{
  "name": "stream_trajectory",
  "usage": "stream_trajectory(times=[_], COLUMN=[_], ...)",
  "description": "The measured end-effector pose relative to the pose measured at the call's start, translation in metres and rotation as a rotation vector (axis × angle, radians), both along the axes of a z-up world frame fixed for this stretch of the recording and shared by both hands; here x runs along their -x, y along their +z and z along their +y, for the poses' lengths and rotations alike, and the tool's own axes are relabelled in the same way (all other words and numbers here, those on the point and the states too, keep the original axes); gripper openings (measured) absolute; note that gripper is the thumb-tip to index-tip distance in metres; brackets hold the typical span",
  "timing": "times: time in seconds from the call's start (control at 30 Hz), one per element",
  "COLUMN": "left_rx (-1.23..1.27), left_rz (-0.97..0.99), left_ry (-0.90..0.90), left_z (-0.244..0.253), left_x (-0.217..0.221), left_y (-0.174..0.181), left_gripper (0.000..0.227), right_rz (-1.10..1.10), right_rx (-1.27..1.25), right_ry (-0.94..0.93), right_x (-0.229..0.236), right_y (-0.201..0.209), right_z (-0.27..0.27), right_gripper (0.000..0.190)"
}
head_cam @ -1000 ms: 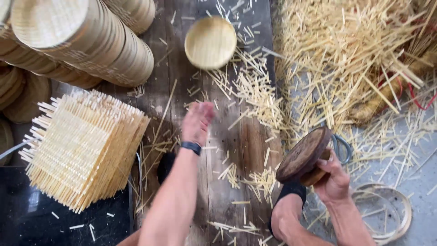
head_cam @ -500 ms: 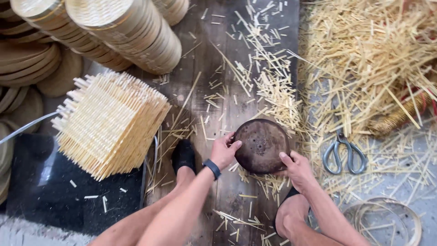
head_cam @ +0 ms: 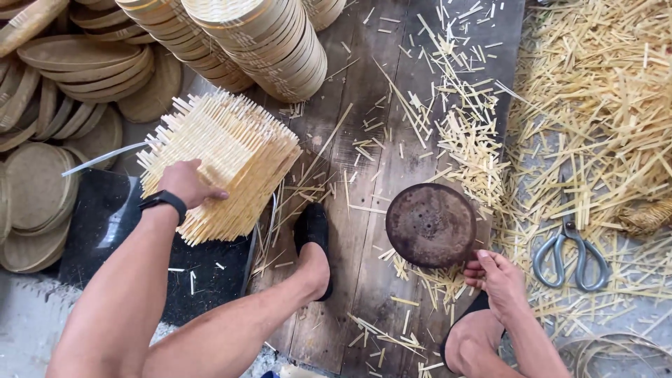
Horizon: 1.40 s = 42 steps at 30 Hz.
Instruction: The recorder is weaving and assembling bamboo baskets from thin bamboo strips, including trimming edges with scissors and sweeping the work area.
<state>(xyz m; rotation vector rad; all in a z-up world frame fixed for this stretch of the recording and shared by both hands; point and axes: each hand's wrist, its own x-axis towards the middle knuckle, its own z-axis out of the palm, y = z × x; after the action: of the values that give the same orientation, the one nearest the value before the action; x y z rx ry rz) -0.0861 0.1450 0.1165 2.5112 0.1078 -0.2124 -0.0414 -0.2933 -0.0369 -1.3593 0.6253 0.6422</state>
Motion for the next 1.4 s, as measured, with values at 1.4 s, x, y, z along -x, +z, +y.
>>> stream_trajectory(times=[1.4], left_rx=[0.712], left_rz=[0.512], left_ry=[0.528], left_z=[-0.084], left_x=[-0.064], left_y=[-0.110], left_gripper=[0.034], right_rz=[-0.314], right_rx=[0.263], right_ry=[0.003], right_x=[-0.031], right_y=[0.042], right_z=[0.018], right_gripper=[0.031])
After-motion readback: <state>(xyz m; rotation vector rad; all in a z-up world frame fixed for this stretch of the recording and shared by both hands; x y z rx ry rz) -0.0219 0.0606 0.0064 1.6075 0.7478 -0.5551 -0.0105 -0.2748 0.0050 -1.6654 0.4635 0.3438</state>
